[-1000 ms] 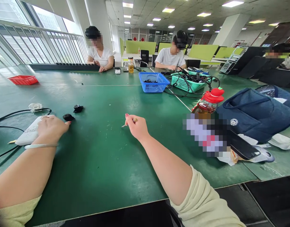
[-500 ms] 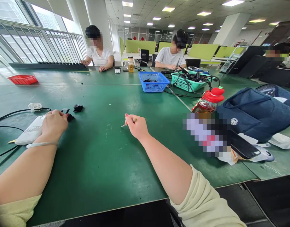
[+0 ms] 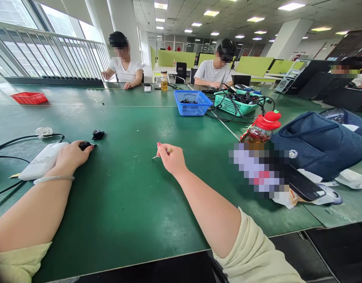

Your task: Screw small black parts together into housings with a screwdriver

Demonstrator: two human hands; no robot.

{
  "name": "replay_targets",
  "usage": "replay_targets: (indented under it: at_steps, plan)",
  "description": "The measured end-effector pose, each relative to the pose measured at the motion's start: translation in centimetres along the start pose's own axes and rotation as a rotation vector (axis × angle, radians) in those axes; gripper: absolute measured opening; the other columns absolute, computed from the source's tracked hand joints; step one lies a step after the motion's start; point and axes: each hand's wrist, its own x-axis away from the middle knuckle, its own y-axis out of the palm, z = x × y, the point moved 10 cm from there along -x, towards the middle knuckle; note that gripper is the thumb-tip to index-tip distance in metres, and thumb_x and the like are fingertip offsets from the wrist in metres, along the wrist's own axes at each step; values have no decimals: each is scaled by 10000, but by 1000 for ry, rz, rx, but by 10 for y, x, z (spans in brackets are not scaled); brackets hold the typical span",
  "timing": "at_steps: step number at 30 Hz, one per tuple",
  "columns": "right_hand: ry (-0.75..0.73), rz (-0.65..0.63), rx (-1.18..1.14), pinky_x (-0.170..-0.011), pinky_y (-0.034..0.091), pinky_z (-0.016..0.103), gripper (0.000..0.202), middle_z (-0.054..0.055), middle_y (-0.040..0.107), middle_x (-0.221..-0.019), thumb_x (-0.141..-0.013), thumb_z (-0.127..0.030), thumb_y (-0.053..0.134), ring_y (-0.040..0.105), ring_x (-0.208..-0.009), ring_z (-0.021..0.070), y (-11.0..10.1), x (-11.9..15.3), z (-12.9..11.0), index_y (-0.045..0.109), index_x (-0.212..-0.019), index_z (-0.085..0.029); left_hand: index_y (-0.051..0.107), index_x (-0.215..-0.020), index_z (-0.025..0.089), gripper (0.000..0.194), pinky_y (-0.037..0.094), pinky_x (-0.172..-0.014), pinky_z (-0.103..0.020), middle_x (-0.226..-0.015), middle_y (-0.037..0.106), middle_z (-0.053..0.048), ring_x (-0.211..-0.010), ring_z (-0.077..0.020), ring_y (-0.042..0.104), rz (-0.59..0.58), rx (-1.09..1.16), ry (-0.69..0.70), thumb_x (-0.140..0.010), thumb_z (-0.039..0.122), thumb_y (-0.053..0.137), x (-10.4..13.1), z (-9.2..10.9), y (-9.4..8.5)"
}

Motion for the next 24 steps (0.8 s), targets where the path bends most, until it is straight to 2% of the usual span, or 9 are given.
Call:
replay_targets:
  at_steps: [3,6,8,10,13,16,20,22,24]
  plan:
    - [1,1,4,-499,304,272,580,-41,362,-461,-912,-657,444,344,-442,106,0,0,2,566,-560,-212,573,-1272,50,517,417,-985,-475,-1270,606,-246,-1212,-385,537,15,-75,-35,-920,421,499,2,1,-4]
    - [-19,19,9,-504,309,269,581,-38,367,-471,-917,-659,440,359,-454,109,-2,0,-1,570,-569,-211,593,-1251,54,475,415,-995,-468,-1245,616,-239,-1177,-370,554,126,-76,22,-914,377,506,10,23,-20]
    - [-61,44,12,-515,314,268,551,-36,381,-487,-918,-635,461,371,-471,111,-5,1,-8,568,-581,-212,604,-1256,73,468,412,-1003,-462,-1210,640,-219,-1150,-361,560,190,-67,147,-926,384,490,24,57,-28]
    - [-118,79,18,-535,325,267,496,-32,417,-515,-912,-596,500,391,-500,114,-8,3,-17,564,-602,-214,644,-1218,122,422,409,-1013,-444,-1191,664,-186,-1154,-349,550,212,-42,313,-923,390,506,47,102,-29]
    - [-162,161,54,-561,340,266,432,-22,477,-561,-904,-556,531,421,-542,120,-16,5,-25,563,-644,-214,700,-1098,198,325,442,-980,-435,-1099,712,-120,-1074,-323,585,97,22,621,-915,424,554,98,177,-12]
    - [-141,239,101,-565,340,265,424,-22,480,-565,-912,-560,493,419,-546,123,-24,5,-22,573,-683,-213,722,-1068,217,294,483,-910,-428,-1023,730,-100,-989,-297,619,-54,71,881,-923,427,575,149,232,13]
    - [-112,271,119,-561,338,258,436,-34,444,-541,-925,-550,450,400,-525,118,-28,3,-16,566,-678,-211,672,-1202,204,325,509,-884,-440,-1078,716,-113,-995,-294,628,-112,76,906,-943,373,571,168,251,31]
    - [-121,283,126,-566,344,256,420,-34,458,-544,-925,-526,458,404,-523,117,-29,3,-17,576,-679,-208,636,-1250,206,349,512,-914,-467,-1155,695,-120,-1048,-302,618,-68,141,886,-937,350,580,171,250,20]
    - [-130,297,141,-570,350,254,408,-29,487,-555,-923,-509,469,421,-533,118,-31,3,-19,580,-673,-206,644,-1207,244,297,512,-953,-479,-1168,682,-104,-1076,-289,610,-4,279,901,-943,353,561,184,246,-6]
